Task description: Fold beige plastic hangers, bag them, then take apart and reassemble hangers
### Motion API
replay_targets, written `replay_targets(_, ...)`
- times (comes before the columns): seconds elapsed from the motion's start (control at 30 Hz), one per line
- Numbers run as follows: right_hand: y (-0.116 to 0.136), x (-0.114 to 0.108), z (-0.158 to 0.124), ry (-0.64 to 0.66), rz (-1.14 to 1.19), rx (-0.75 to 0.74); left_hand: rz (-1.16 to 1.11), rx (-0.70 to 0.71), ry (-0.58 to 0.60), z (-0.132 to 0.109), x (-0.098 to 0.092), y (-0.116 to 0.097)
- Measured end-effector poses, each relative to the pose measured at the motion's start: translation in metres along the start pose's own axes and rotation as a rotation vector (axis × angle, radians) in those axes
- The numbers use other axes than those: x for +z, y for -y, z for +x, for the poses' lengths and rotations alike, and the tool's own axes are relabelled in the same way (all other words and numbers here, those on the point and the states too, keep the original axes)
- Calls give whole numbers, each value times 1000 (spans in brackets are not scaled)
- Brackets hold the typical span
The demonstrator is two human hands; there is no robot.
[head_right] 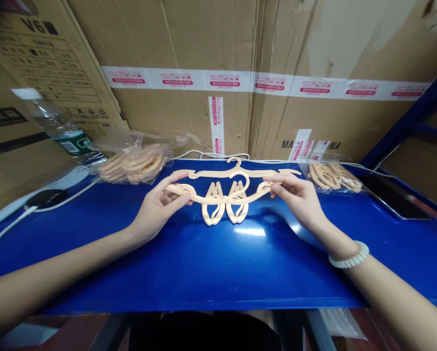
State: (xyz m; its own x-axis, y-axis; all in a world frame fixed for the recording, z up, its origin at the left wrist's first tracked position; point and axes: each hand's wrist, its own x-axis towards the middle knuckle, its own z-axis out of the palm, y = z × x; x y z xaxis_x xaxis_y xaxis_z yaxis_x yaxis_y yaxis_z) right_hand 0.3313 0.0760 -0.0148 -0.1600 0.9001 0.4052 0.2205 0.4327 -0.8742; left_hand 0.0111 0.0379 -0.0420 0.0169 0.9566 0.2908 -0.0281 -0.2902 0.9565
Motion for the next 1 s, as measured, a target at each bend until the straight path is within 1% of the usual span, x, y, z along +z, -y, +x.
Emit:
replay_targets(0.13,7,18,-7,11,208,132,-60,-21,57,-6,9,-1)
replay_targets(0.2,12,27,-11,24,288,173,-82,-27,97,-9,13,0)
replay_targets(0.27,16,34,-15,72,321,195,-97,-23,119,-11,16,1)
replay_targets(0.37,20,39,-20,251,239,193,-105,5,120,-12,18,3)
replay_targets(0.5,24,42,-24,510,91,105,-111,31,133,-14,19,2)
replay_targets(0.57,27,43,-25,601,73,84,-104,36,131,-15,20,0)
replay_targets(0.63,31,44,-26,663,71,93,-86,43,106,-15,20,-1)
replay_targets(0.7,33,44,-27,688,66,106,-65,47,73,-16,19,-2)
replay_targets(0.83,35,44,-27,681,41,103,27,72,29,-17,16,-1)
replay_targets(0.9,34,43,-27,679,52,100,82,118,41,-18,15,0)
replay_targets(1.0,33,43,-27,671,66,110,93,187,108,-21,14,2)
